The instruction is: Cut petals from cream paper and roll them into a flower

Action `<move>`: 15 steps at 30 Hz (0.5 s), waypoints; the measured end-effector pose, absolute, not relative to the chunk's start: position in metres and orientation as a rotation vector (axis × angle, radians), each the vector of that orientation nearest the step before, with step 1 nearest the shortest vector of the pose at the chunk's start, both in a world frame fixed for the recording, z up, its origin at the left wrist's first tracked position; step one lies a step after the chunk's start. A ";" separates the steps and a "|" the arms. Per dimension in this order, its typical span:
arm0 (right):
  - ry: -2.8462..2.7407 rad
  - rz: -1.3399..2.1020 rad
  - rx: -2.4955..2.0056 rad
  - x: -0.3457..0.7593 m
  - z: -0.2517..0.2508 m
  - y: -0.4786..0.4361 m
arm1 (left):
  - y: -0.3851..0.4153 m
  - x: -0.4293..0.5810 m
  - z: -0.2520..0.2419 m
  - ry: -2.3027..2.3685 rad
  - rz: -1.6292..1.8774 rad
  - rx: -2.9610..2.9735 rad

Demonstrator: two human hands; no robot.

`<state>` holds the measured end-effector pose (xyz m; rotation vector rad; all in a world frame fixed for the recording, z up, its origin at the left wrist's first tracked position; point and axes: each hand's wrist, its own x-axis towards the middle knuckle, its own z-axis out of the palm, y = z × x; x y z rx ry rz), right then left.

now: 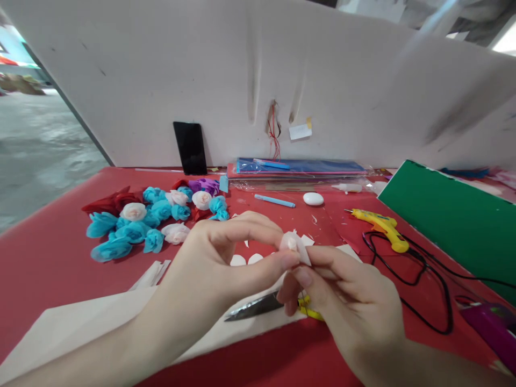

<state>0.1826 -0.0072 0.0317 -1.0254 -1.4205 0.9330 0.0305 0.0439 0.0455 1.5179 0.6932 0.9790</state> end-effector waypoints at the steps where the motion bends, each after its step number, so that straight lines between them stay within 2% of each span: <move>1: -1.417 0.935 -1.024 0.182 0.032 -0.007 | 0.044 0.030 0.045 0.704 0.978 1.519; 4: -1.346 1.016 -0.997 0.181 0.035 -0.005 | 0.045 0.029 0.045 0.700 0.961 1.523; 10: -1.096 1.422 -0.853 0.184 0.038 -0.004 | 0.050 0.025 0.042 0.406 0.983 1.460; 15: -1.022 1.545 -0.780 0.186 0.037 -0.006 | 0.052 0.027 0.040 0.454 0.936 1.459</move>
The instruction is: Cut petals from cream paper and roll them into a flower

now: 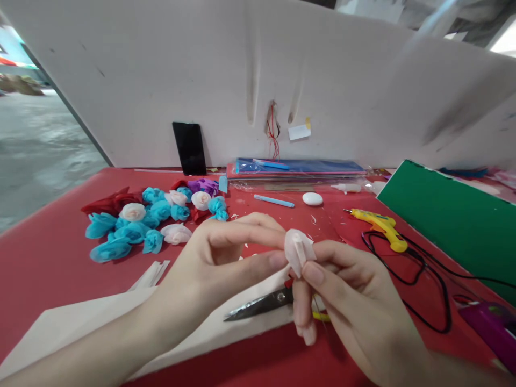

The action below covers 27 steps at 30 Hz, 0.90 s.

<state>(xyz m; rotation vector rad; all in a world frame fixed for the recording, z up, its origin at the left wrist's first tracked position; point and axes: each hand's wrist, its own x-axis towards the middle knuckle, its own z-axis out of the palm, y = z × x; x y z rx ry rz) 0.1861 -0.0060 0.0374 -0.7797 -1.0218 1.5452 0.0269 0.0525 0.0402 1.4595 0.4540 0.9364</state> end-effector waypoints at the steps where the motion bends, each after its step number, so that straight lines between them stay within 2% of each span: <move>1: -1.015 1.556 -0.770 0.186 0.038 -0.006 | 0.053 0.027 0.040 0.454 0.941 1.460; 27: -1.021 1.570 -0.774 0.180 0.041 -0.008 | 0.051 0.030 0.041 0.412 0.926 1.382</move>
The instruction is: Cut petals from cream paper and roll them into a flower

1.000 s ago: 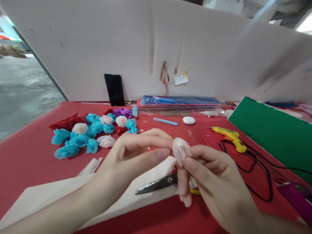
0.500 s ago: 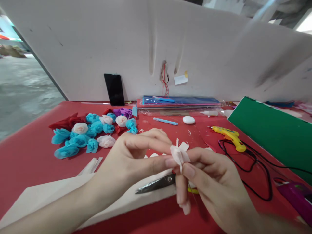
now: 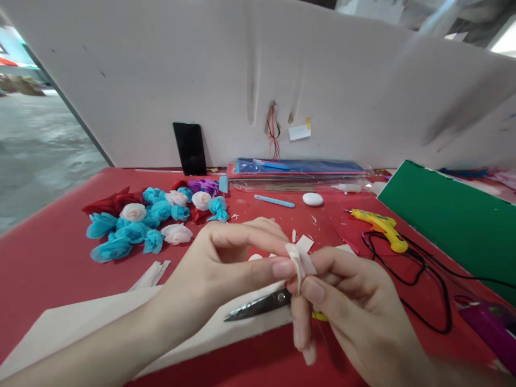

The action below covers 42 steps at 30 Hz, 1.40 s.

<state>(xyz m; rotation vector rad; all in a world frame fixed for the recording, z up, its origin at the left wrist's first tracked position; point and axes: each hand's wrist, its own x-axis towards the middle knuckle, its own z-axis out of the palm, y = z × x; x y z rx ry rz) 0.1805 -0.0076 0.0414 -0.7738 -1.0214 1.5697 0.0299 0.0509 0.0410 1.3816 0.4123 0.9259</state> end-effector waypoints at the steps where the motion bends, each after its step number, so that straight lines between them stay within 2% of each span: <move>1: -1.019 1.564 -0.767 0.180 0.041 -0.008 | 0.051 0.030 0.040 0.405 0.920 1.370; 14: -1.099 1.382 -0.906 0.182 0.041 -0.009 | 0.052 0.030 0.050 0.428 0.875 1.166; 42: -1.092 1.541 -0.838 0.183 0.033 -0.005 | 0.050 0.029 0.052 0.358 0.796 1.180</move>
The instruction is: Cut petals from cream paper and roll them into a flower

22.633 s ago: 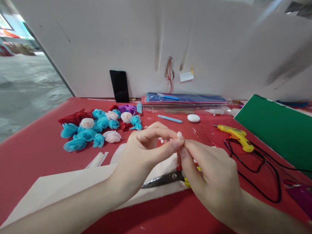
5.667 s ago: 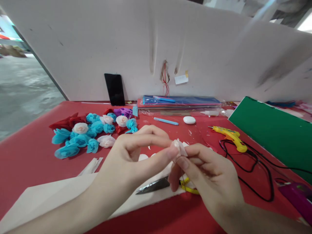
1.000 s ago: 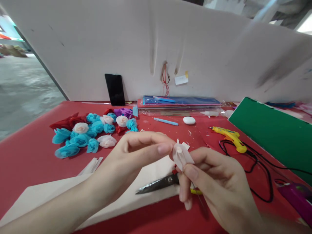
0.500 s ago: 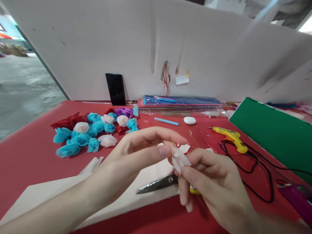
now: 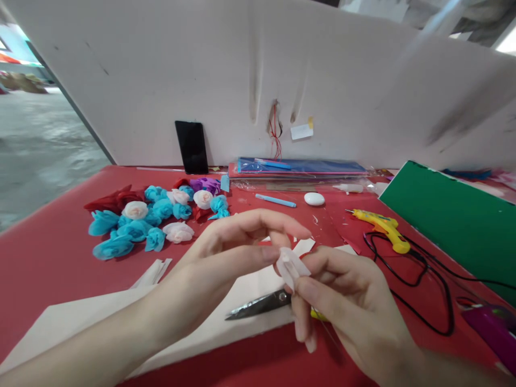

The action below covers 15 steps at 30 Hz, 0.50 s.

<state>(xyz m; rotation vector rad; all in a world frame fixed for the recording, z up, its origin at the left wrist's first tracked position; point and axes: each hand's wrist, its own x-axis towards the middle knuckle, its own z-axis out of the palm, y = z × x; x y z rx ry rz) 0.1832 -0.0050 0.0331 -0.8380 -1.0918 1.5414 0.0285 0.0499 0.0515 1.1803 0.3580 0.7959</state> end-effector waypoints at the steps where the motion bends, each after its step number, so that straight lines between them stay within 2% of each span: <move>1: -1.089 1.541 -0.834 0.183 0.033 -0.005 | 0.050 0.029 0.052 0.359 0.802 1.175; 8: -1.080 1.554 -0.796 0.187 0.036 -0.004 | 0.056 0.028 0.047 0.332 0.920 1.197; 15: -1.077 1.553 -0.787 0.188 0.039 -0.005 | 0.060 0.030 0.037 0.335 0.816 1.387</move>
